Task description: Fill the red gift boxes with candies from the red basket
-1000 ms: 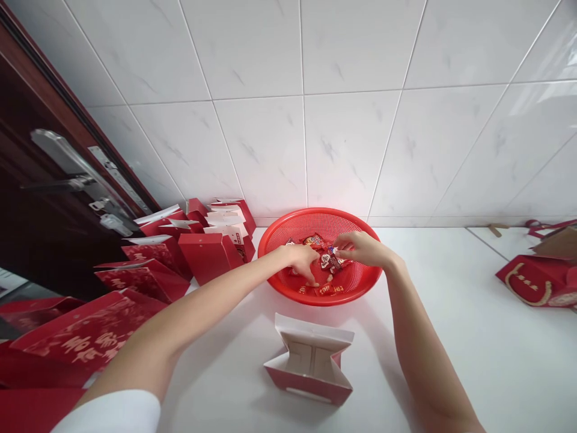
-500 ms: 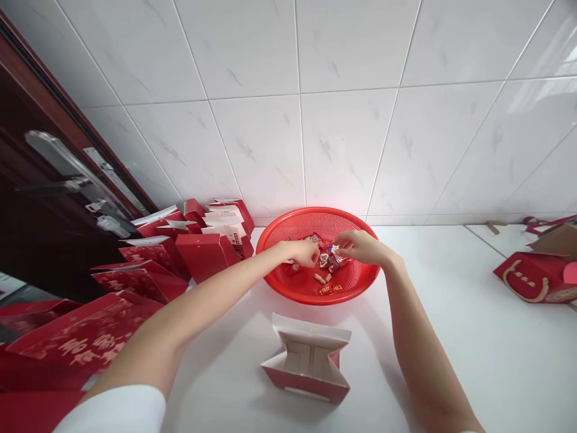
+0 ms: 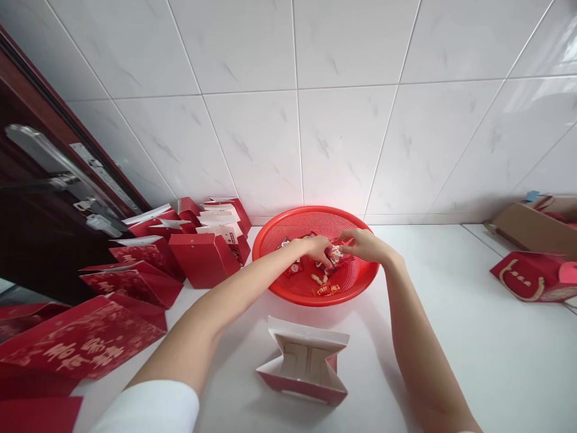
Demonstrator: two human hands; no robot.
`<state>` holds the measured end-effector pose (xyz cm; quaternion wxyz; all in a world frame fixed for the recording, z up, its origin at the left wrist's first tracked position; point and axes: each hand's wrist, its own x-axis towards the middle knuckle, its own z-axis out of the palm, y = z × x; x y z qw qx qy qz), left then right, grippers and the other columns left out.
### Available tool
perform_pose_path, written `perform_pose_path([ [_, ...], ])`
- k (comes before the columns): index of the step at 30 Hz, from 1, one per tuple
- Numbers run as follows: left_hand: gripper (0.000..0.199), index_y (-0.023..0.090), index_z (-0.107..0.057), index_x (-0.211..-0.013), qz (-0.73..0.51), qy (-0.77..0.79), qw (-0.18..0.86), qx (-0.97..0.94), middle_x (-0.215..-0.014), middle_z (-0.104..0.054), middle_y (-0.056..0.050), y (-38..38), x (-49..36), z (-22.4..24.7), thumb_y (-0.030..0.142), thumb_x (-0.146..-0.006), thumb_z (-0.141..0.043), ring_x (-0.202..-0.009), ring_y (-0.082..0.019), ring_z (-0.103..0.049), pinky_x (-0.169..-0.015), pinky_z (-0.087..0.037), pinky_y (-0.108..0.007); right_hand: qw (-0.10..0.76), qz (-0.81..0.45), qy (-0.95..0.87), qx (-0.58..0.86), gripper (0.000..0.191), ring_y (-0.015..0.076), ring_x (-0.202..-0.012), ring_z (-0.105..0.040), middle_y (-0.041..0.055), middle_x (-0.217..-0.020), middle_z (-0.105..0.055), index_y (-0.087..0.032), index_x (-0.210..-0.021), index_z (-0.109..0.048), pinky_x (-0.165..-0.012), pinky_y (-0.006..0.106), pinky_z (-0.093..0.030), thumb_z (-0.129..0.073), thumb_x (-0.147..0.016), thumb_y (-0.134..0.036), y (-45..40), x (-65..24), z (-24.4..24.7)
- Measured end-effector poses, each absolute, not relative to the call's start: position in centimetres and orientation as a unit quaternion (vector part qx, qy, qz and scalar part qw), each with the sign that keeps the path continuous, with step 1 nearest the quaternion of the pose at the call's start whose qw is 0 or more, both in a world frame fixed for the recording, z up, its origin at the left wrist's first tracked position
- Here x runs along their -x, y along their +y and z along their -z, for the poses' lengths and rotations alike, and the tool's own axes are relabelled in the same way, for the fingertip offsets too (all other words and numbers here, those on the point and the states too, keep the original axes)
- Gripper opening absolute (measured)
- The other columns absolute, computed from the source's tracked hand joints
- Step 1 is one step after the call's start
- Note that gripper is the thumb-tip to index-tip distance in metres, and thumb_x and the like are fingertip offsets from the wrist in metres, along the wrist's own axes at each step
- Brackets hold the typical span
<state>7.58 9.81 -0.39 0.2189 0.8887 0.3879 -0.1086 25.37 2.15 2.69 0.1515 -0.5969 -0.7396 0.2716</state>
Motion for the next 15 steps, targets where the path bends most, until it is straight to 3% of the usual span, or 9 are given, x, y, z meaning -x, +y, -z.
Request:
perform_pose_path([
  [4, 0.033, 0.021, -0.079, -0.083, 0.139, 0.405, 0.233, -0.873, -0.094, -0.079, -0.003, 10.0, -6.2, -0.1, 0.045, -0.062, -0.089, -0.087, -0.024, -0.071, -0.080, -0.053, -0.028, 0.144, -0.268, -0.735, 0.606, 0.018, 0.0262, -0.114, -0.068, 0.0083, -0.125, -0.072, -0.023, -0.111, -0.072, -0.091, 0.033, -0.053, -0.063, -0.096, -0.026, 2.3, -25.5, -2.4],
  [9, 0.028, 0.027, -0.077, -0.110, 0.123, 0.465, 0.208, -0.852, -0.112, -0.077, -0.001, 10.8, -4.3, -1.9, 0.042, -0.087, -0.074, -0.104, -0.024, -0.071, -0.089, -0.054, -0.029, 0.133, -0.270, -0.736, 0.607, 0.021, 0.0266, -0.117, -0.066, 0.0082, -0.126, -0.072, -0.023, -0.113, -0.073, -0.090, 0.033, -0.053, -0.066, -0.095, -0.029, 2.7, -25.4, -1.9],
  [15, 0.039, 0.018, -0.062, -0.134, 0.183, 0.562, 0.172, -0.788, -0.134, -0.065, -0.012, 10.6, -2.7, -2.3, 0.037, -0.100, -0.067, -0.114, -0.026, -0.068, -0.094, -0.060, -0.048, 0.117, -0.263, -0.742, 0.606, 0.023, 0.0270, -0.118, -0.065, 0.0083, -0.127, -0.072, -0.022, -0.116, -0.072, -0.092, 0.035, -0.052, -0.066, -0.094, -0.028, 3.0, -25.1, -1.5],
])
